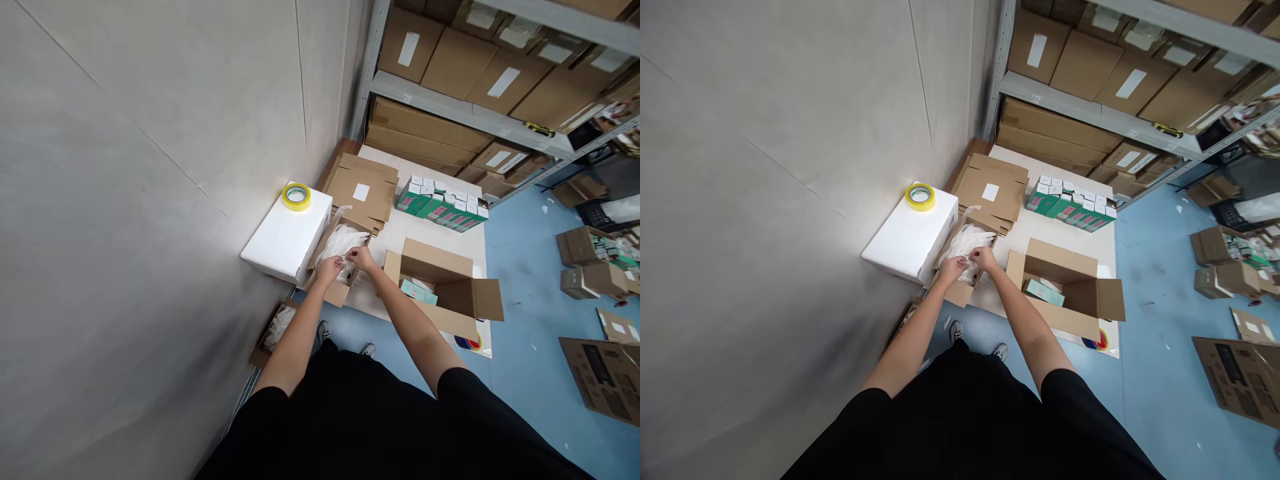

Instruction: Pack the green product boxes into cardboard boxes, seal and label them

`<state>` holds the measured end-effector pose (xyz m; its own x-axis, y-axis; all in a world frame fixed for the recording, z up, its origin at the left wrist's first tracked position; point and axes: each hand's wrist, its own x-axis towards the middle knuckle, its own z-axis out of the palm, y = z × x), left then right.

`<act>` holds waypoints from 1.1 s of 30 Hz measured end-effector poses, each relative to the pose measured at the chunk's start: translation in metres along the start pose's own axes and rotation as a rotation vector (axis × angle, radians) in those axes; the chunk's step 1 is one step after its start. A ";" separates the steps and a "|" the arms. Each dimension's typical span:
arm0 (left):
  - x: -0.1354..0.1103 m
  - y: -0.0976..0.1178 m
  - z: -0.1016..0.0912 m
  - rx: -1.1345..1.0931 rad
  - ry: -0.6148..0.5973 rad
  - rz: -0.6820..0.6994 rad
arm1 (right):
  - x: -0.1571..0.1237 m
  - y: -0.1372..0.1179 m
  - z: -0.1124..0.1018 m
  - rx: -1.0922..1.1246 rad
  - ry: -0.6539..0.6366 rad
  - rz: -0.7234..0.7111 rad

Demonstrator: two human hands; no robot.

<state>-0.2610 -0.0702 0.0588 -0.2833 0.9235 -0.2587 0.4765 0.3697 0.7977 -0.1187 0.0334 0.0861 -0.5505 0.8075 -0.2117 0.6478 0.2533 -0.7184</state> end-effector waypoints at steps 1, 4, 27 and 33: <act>-0.003 0.004 -0.001 -0.029 0.031 0.015 | -0.003 -0.004 -0.005 0.058 0.017 -0.010; -0.012 0.020 -0.005 -0.100 0.114 0.082 | -0.017 -0.012 -0.022 0.199 0.064 -0.048; -0.051 0.233 0.168 0.194 -0.164 0.468 | -0.265 0.165 -0.204 0.378 0.434 0.125; -0.051 0.192 0.146 0.345 0.231 0.175 | -0.294 0.186 -0.213 0.312 0.510 0.122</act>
<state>-0.0335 -0.0311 0.1461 -0.3334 0.9425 0.0235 0.7722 0.2588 0.5803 0.2763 -0.0435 0.1561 -0.1105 0.9937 -0.0158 0.4634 0.0375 -0.8854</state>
